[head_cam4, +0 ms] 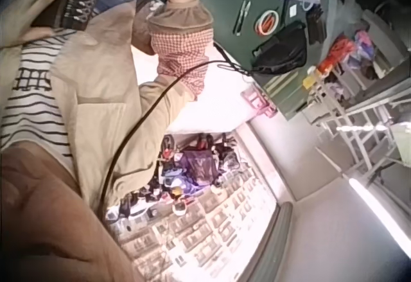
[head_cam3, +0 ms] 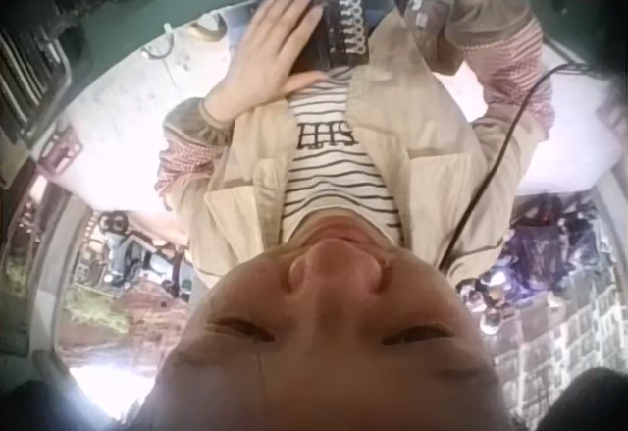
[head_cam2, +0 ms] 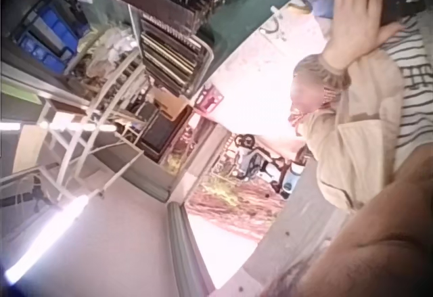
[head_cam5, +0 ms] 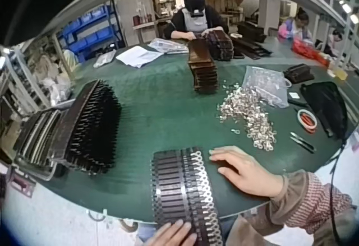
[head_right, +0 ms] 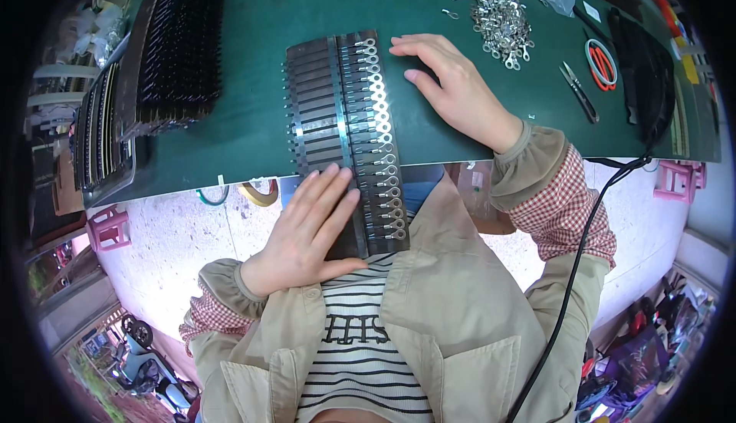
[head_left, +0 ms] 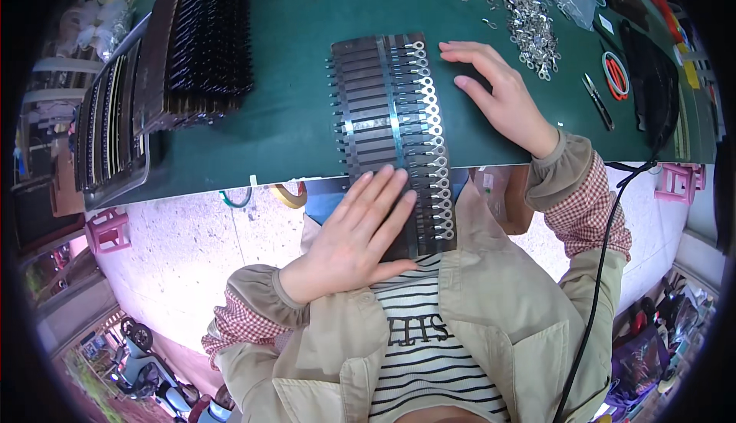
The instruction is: The person is manually inserting small metal parts into a long plastic or metal connector strip.
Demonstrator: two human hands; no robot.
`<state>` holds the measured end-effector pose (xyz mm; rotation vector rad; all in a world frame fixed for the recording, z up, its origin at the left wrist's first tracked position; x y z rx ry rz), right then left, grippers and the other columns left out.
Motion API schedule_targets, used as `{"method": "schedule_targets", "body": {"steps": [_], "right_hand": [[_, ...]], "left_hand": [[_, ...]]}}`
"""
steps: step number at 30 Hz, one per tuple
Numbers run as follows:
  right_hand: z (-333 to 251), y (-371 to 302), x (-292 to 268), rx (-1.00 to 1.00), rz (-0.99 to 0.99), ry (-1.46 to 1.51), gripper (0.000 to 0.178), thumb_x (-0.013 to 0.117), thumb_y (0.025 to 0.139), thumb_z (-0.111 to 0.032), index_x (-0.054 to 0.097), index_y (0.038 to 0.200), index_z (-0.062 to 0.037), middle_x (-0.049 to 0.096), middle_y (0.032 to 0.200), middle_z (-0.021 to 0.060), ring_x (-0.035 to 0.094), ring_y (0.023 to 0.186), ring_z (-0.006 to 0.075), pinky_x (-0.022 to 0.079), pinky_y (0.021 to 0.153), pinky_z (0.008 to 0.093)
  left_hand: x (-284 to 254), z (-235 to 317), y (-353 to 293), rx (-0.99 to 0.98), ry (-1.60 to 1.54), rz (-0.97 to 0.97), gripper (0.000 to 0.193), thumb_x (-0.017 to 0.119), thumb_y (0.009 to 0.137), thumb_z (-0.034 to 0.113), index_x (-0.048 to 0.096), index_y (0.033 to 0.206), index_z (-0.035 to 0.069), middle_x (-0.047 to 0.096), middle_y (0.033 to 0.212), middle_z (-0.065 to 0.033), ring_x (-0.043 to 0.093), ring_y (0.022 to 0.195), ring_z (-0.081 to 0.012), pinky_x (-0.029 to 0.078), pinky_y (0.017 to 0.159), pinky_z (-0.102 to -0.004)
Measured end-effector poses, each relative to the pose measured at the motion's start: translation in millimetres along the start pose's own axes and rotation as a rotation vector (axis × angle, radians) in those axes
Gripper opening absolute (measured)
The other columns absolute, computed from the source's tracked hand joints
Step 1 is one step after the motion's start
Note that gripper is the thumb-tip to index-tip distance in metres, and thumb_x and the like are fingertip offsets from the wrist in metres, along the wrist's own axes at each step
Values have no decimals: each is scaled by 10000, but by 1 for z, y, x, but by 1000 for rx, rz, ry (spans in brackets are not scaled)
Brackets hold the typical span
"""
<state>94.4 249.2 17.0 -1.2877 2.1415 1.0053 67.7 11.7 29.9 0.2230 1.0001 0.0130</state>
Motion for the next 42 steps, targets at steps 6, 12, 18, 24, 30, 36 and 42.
{"method": "schedule_targets", "body": {"steps": [6, 12, 18, 24, 30, 36, 42], "right_hand": [[-12, -13, 14, -54, -61, -66, 409, 607, 975, -58, 567, 1382, -58, 584, 1445, 147, 526, 1362, 357, 420, 1150, 439], [-8, -3, 18, -56, -109, -24, 426, 599, 978, -67, 549, 1401, -52, 573, 1462, 148, 515, 1375, 365, 394, 1173, 454], [-3, 10, 24, -42, -162, -16, 457, 602, 975, -30, 551, 1429, -35, 563, 1499, 127, 484, 1430, 331, 402, 1176, 427], [-9, 11, 24, -66, -152, -10, 439, 607, 967, -13, 573, 1404, -27, 577, 1483, 130, 507, 1409, 336, 420, 1158, 423], [-12, 10, 14, -70, -113, -43, 387, 623, 953, 1, 627, 1340, -13, 634, 1391, 143, 579, 1312, 352, 471, 1093, 420], [-38, 2, 10, -283, -51, -173, 360, 682, 833, 21, 709, 1191, -11, 686, 1182, 123, 638, 1121, 326, 541, 936, 420], [-65, -18, 25, -453, -120, -187, 426, 714, 726, 13, 728, 1152, 2, 657, 1082, 133, 650, 1013, 327, 554, 847, 426]], "left_hand": [[-5, 0, -11, 17, 95, 88, 771, 821, 818, 392, 572, 1342, -115, 545, 1444, -301, 510, 1382, -460, 420, 1156, -540], [-18, -21, -8, 39, 213, 263, 557, 848, 809, 194, 651, 1241, -97, 655, 1317, -266, 616, 1277, -439, 520, 1062, -523], [-23, -50, 9, -1, 230, 317, 528, 830, 823, 152, 647, 1255, -90, 642, 1347, -251, 604, 1292, -437, 509, 1070, -534], [-25, -60, 5, -70, 97, 361, 456, 770, 868, 105, 644, 1268, -74, 619, 1383, -250, 567, 1326, -449, 461, 1106, -560], [-14, -66, -116, -332, 164, 716, 496, 716, 905, 102, 553, 1348, -50, 584, 1398, -224, 548, 1287, -365, 409, 1134, -508], [22, -119, -181, -1001, -563, 1227, 425, 534, 1071, 168, 412, 1444, 6, 473, 1454, -175, 522, 1299, -279, 387, 1139, -425], [38, -149, -149, -788, -1215, 1286, 340, 413, 1140, 264, 453, 1378, 25, 574, 1266, -178, 622, 924, -204, 497, 917, -341]]}}
Point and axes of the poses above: each hand's wrist, its own y-axis towards the middle knuckle, its own x-axis out of the palm, z = x × y, the point moved 9 cm from there along y, towards the middle knuckle
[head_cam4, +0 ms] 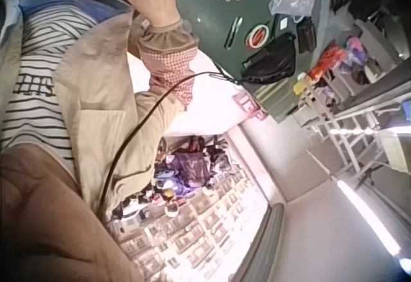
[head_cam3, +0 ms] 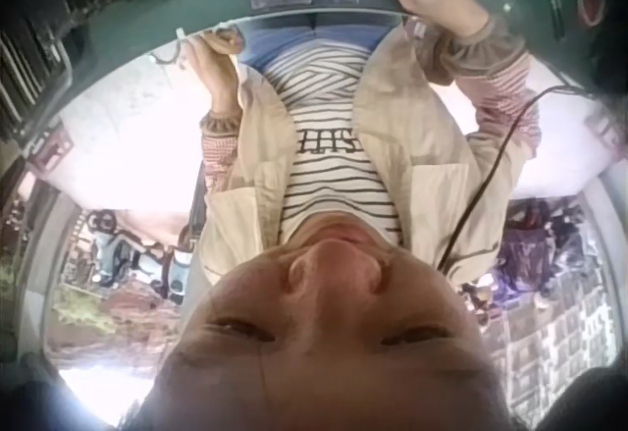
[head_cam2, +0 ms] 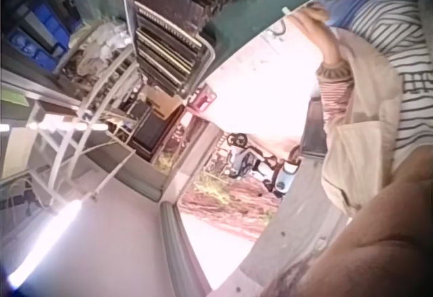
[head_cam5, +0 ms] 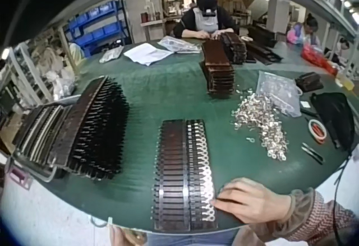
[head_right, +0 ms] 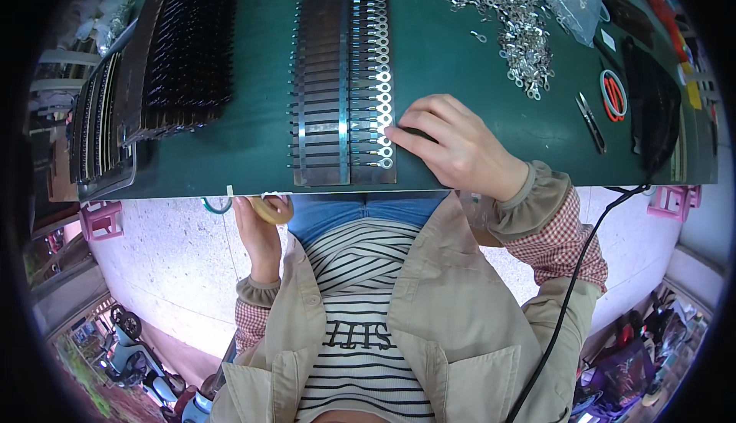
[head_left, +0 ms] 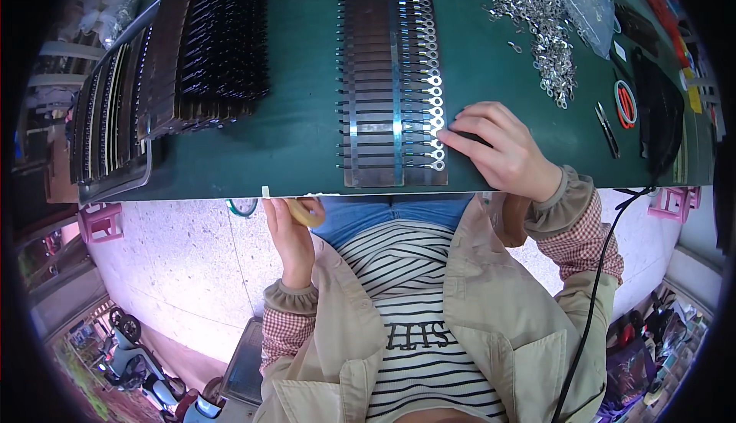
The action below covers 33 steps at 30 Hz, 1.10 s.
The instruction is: The person is manually inserting small metal parts into a long plastic or metal connector strip.
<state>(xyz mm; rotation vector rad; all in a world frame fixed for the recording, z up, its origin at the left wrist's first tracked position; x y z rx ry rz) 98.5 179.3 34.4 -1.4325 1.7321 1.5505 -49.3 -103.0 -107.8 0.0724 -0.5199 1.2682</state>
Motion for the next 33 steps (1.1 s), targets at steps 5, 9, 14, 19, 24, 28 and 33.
{"method": "schedule_targets", "body": {"steps": [5, 9, 14, 19, 24, 28, 33], "right_hand": [[-4, 2, 0, 2, -6, -10, 432, 701, 718, 37, 724, 1149, 14, 672, 1057, 120, 640, 990, 303, 563, 827, 397], [-3, 1, 0, 10, -5, -6, 436, 702, 716, 35, 724, 1151, 14, 674, 1058, 119, 640, 988, 298, 567, 813, 385], [-1, 0, 0, 13, -3, 2, 435, 703, 715, 35, 721, 1149, 25, 675, 1055, 120, 641, 984, 293, 567, 807, 376], [-7, -1, -3, -35, 12, 22, 433, 710, 711, 24, 718, 1143, 36, 669, 1041, 119, 640, 970, 290, 564, 805, 384], [-11, -2, -1, -87, -31, 25, 468, 713, 676, 8, 718, 1143, 38, 660, 1032, 127, 645, 955, 311, 571, 813, 406], [-12, -3, 3, -76, -39, 32, 468, 703, 685, 10, 711, 1151, 41, 659, 1029, 120, 637, 960, 302, 564, 809, 399], [-11, -3, 2, -67, -46, 44, 459, 699, 692, 15, 705, 1150, 50, 659, 1026, 115, 632, 971, 291, 558, 807, 387]], "left_hand": [[7, 4, 1, -40, 123, -209, 344, 399, 1147, 320, 517, 1296, 32, 648, 928, -144, 476, 497, -136, 458, 577, -272], [8, 14, -11, -66, 211, -101, 332, 396, 1146, 301, 565, 1219, 24, 621, 733, -115, 400, 410, -115, 385, 471, -243], [19, 43, -33, -69, 110, -102, 297, 418, 1134, 226, 615, 1148, 5, 629, 685, -98, 398, 416, -87, 341, 455, -214], [55, 57, -72, 40, 364, -345, 263, 454, 1112, 155, 657, 1129, -11, 656, 697, -88, 386, 425, -65, 320, 456, -204], [79, 15, -78, -308, 433, -530, 257, 488, 1098, 128, 678, 1169, -30, 666, 734, -76, 386, 461, -48, 309, 477, -208], [111, 2, -86, -282, 450, -740, 276, 483, 1098, 132, 677, 1197, -38, 654, 715, -88, 373, 468, -31, 284, 462, -211], [131, -8, -87, -369, 434, -831, 249, 548, 1071, 110, 715, 1199, -23, 660, 774, -53, 539, 611, -69, 413, 586, -243]]}}
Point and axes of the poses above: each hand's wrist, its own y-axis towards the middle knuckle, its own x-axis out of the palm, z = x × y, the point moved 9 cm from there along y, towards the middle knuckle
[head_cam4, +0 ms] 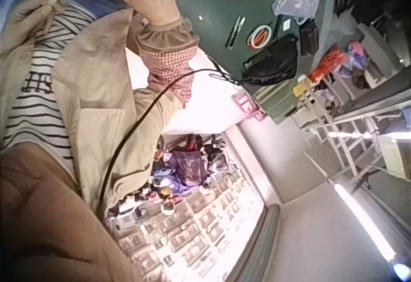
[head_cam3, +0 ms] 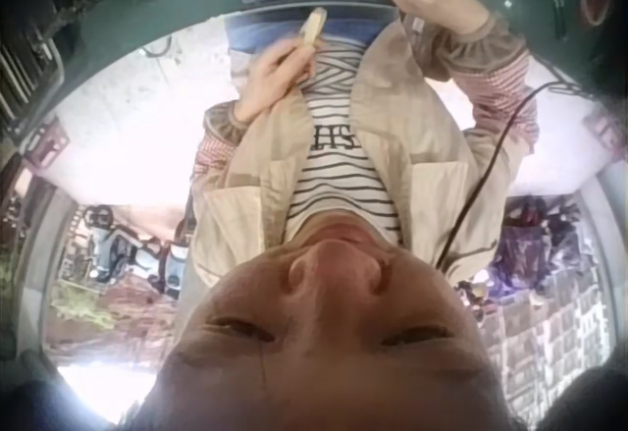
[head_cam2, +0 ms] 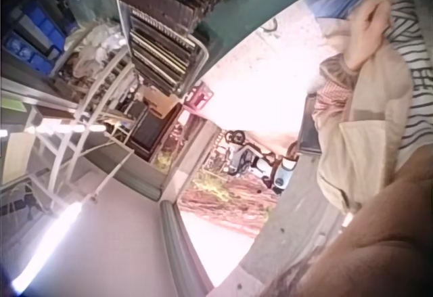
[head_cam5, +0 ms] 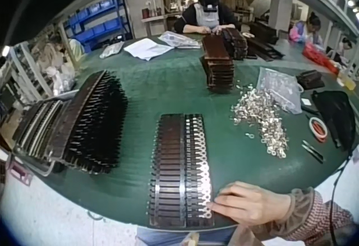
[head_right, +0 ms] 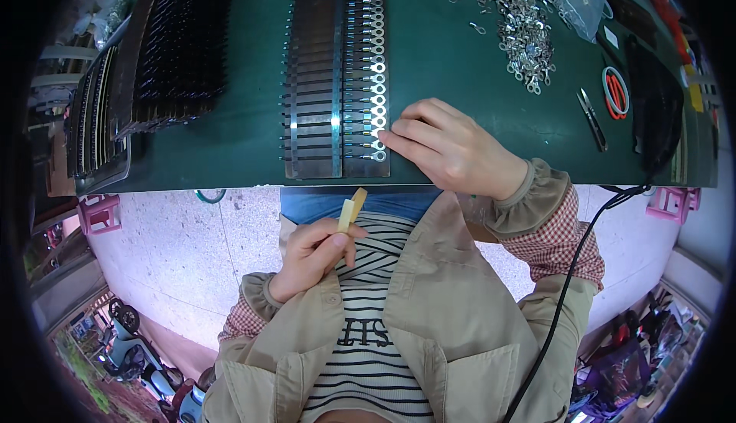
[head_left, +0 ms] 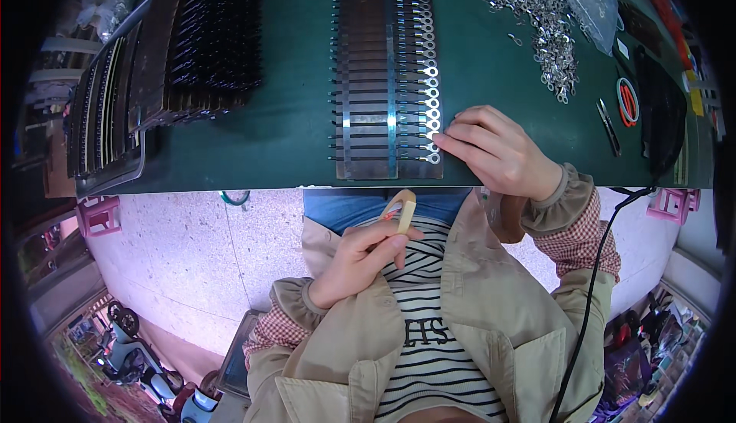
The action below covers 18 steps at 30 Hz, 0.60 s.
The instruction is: The person is manually inserting small metal parts into a long plastic or metal connector strip.
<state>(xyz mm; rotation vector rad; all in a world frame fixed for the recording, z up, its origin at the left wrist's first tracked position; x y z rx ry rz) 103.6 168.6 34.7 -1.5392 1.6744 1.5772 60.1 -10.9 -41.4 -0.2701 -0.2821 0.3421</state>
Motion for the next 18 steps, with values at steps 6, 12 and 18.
{"method": "schedule_targets", "body": {"steps": [6, 12, 18], "right_hand": [[1, -1, 1, -3, -6, 6, 464, 706, 674, 11, 711, 1136, 56, 660, 1030, 122, 637, 967, 302, 568, 809, 391], [6, 0, -5, 24, 39, 62, 399, 709, 754, 37, 715, 1153, 36, 660, 1003, 112, 639, 905, 293, 558, 757, 366], [32, -20, -24, 609, 180, 421, 212, 696, 921, 12, 724, 1131, -9, 659, 953, 62, 637, 796, 151, 516, 681, 274]], "left_hand": [[8, -6, 8, 40, 28, -69, 291, 491, 1100, 141, 679, 1249, -24, 660, 744, -43, 360, 496, -9, 284, 480, -196], [12, -7, 13, -5, -26, -47, 288, 478, 1108, 144, 672, 1249, -16, 648, 731, -38, 360, 496, -9, 277, 480, -200], [24, 1, 23, 44, -30, -62, 293, 461, 1117, 152, 665, 1247, -12, 626, 711, -26, 377, 502, -12, 286, 491, -206]]}}
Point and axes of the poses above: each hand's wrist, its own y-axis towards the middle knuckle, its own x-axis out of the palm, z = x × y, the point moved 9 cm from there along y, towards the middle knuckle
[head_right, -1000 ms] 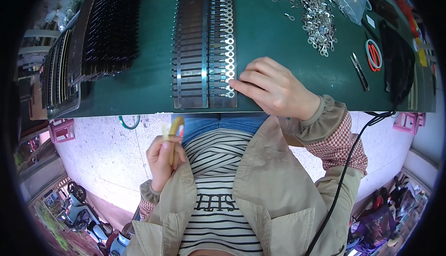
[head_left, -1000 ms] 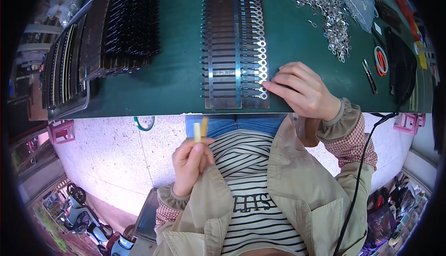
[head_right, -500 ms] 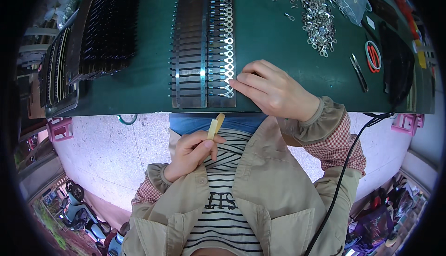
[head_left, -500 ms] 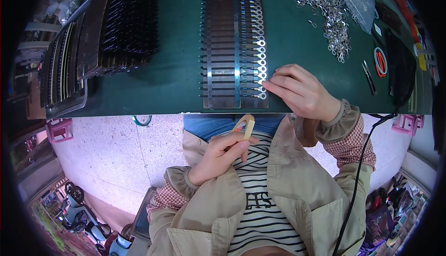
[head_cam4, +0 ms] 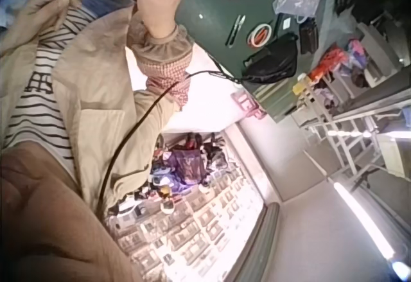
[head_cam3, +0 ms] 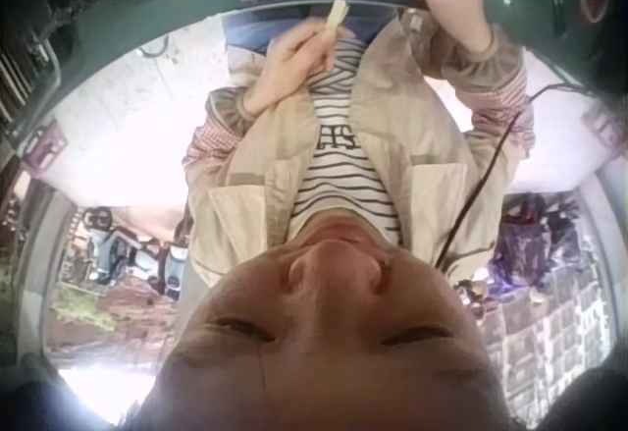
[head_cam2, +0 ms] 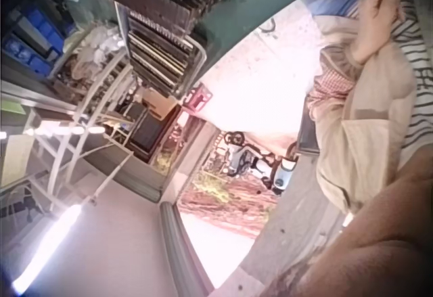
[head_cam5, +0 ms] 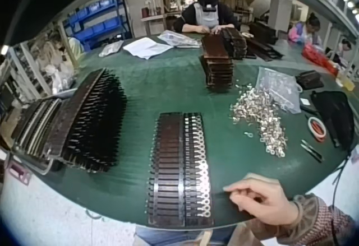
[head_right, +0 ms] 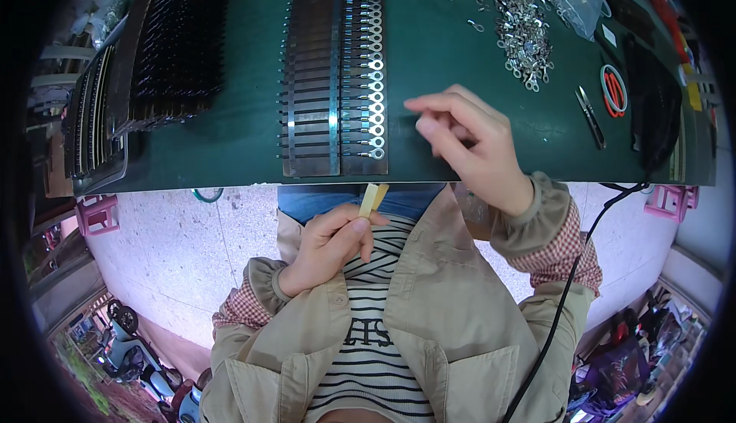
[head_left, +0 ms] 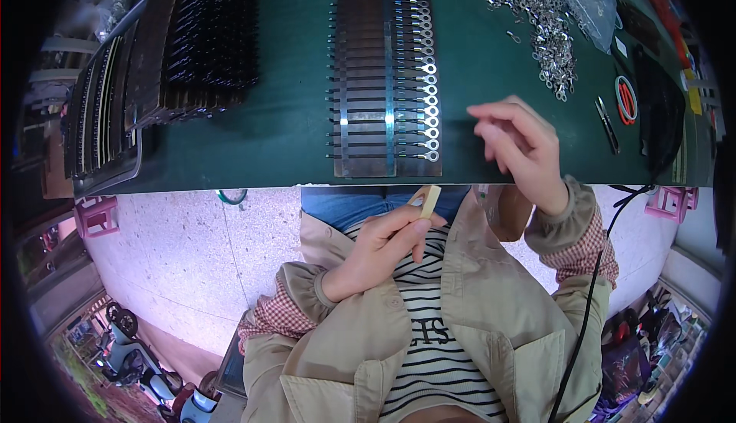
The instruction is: The person is manually inserting small metal parts into a long plastic or metal connector strip.
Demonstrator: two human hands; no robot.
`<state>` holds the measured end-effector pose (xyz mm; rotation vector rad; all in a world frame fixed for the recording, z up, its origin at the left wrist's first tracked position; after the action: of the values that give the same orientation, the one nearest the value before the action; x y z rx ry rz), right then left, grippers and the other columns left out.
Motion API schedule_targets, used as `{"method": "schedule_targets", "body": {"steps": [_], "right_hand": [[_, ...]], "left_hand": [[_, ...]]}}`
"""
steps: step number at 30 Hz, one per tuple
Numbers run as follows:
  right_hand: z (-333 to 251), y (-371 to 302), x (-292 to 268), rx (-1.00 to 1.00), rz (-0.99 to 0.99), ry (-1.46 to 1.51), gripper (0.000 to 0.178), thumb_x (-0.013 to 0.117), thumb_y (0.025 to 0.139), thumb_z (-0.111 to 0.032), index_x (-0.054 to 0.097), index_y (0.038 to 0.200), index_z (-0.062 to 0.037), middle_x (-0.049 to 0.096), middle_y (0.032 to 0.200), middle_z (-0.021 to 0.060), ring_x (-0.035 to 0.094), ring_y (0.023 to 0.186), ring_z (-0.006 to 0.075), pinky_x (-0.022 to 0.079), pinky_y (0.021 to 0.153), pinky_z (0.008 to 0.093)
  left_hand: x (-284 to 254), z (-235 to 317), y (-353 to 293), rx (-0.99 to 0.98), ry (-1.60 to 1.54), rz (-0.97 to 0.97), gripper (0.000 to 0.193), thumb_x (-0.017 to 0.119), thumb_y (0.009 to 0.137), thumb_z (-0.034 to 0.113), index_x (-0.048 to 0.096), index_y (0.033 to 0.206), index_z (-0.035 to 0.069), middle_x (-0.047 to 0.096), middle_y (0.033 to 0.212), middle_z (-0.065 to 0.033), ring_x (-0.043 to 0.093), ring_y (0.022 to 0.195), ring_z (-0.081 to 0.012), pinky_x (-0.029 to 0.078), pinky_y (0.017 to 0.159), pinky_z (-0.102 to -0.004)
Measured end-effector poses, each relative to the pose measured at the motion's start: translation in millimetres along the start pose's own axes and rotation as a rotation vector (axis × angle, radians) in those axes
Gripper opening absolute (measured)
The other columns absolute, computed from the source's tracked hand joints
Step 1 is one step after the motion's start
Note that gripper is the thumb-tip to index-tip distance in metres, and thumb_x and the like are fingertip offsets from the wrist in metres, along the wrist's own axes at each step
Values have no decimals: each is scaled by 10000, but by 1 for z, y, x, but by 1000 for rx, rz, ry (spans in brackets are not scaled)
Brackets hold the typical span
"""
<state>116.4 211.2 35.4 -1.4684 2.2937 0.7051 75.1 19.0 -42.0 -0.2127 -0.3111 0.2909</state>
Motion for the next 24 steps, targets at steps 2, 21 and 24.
{"method": "schedule_targets", "body": {"steps": [2, 21, 24], "right_hand": [[26, -25, 19, 582, -161, 413, 128, 685, 981, -22, 723, 1103, -23, 654, 932, 31, 620, 768, 73, 489, 659, 231], [-20, 54, -103, -57, 558, 357, 79, 698, 952, -66, 711, 904, -5, 644, 806, 5, 553, 643, 67, 405, 567, 221], [-6, 88, -143, -215, 653, 233, 155, 676, 997, -125, 709, 1082, 1, 644, 850, -4, 503, 645, 36, 368, 570, 193]], "left_hand": [[4, 3, 3, 12, -33, -3, 298, 455, 1120, 158, 667, 1247, -8, 618, 709, -21, 387, 510, -14, 294, 499, -206], [17, -15, 2, -244, -201, -131, 422, 341, 1147, 191, 415, 1532, 36, 623, 758, -74, 359, 445, -16, 316, 478, -174], [16, -28, 3, -281, -191, -161, 395, 342, 1145, 181, 464, 1489, 31, 624, 755, -76, 359, 428, -19, 313, 460, -184]]}}
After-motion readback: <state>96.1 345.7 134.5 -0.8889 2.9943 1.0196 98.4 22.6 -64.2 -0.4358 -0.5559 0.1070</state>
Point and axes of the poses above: each hand's wrist, its own y-axis towards the middle knuckle, its own x-axis out of the palm, z = x × y, the point moved 9 cm from there along y, towards the middle knuckle
